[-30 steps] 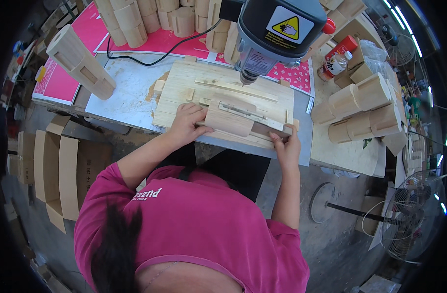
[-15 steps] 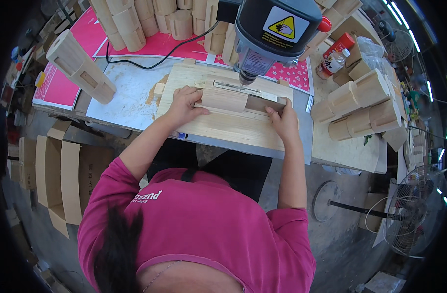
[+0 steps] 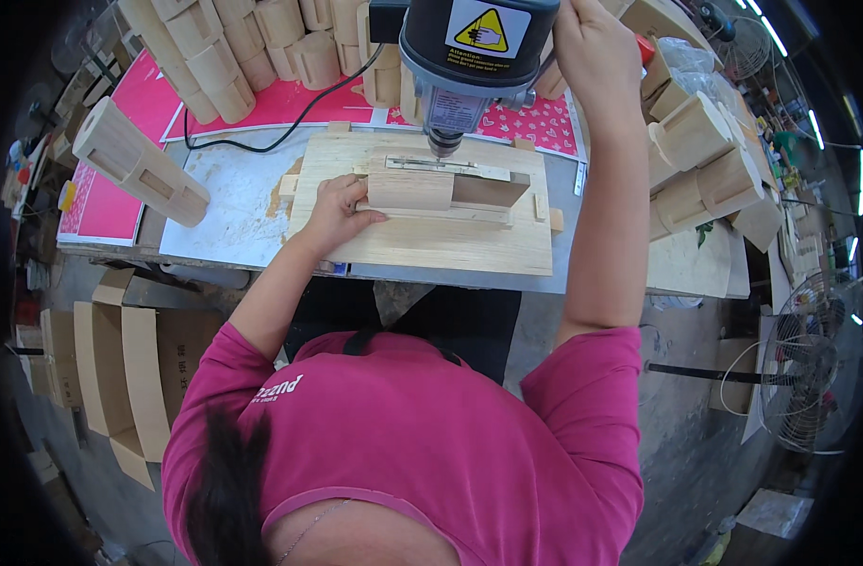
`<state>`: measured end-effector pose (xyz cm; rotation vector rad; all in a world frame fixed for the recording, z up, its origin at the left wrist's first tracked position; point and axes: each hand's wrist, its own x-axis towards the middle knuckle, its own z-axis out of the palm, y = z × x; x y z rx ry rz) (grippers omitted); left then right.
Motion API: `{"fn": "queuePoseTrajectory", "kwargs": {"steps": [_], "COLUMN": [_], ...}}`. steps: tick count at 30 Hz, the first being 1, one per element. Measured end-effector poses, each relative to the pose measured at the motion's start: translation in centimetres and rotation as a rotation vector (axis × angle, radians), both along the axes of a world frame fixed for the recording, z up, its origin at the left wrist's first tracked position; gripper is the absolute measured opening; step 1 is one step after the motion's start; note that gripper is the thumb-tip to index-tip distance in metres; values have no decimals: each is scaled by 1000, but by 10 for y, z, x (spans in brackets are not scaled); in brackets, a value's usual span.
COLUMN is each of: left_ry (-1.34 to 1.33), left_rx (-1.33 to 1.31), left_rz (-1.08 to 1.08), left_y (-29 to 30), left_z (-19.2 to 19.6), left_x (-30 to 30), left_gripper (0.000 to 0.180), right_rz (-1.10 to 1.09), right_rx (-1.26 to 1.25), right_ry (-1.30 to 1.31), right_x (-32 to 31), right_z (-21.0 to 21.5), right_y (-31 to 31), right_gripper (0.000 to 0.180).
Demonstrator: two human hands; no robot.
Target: Drilling holes into cylindrical wood blocks using a stationary power tool.
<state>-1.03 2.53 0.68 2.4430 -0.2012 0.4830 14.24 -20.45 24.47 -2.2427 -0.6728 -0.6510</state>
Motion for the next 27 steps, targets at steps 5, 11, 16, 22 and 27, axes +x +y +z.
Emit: {"fn": "queuePoseTrajectory", "kwargs": {"steps": [5, 11, 16, 22, 27], "left_ry": [14, -12, -26, -66, -63], "left_rx": [-18, 13, -13, 8, 42], "left_rz": [3, -6, -13, 16, 24], "left_y": [4, -1, -4, -1, -31], "left_z": [-2, 1, 2, -2, -1], "left_x": [-2, 0, 5, -1, 14], "left_gripper": [50, 46, 44, 45, 45], "right_rz": [-81, 68, 147, 105, -156], "right_rx": [-51, 258, 483, 257, -48], "right_ry": [-277, -175, -234, -324, -181], "right_x": [-79, -101, -85, -80, 13], "right_z": [-26, -133, -169, -82, 0], "right_y": [-15, -22, -6, -26, 1], "right_gripper": [26, 12, 13, 10, 34]}}
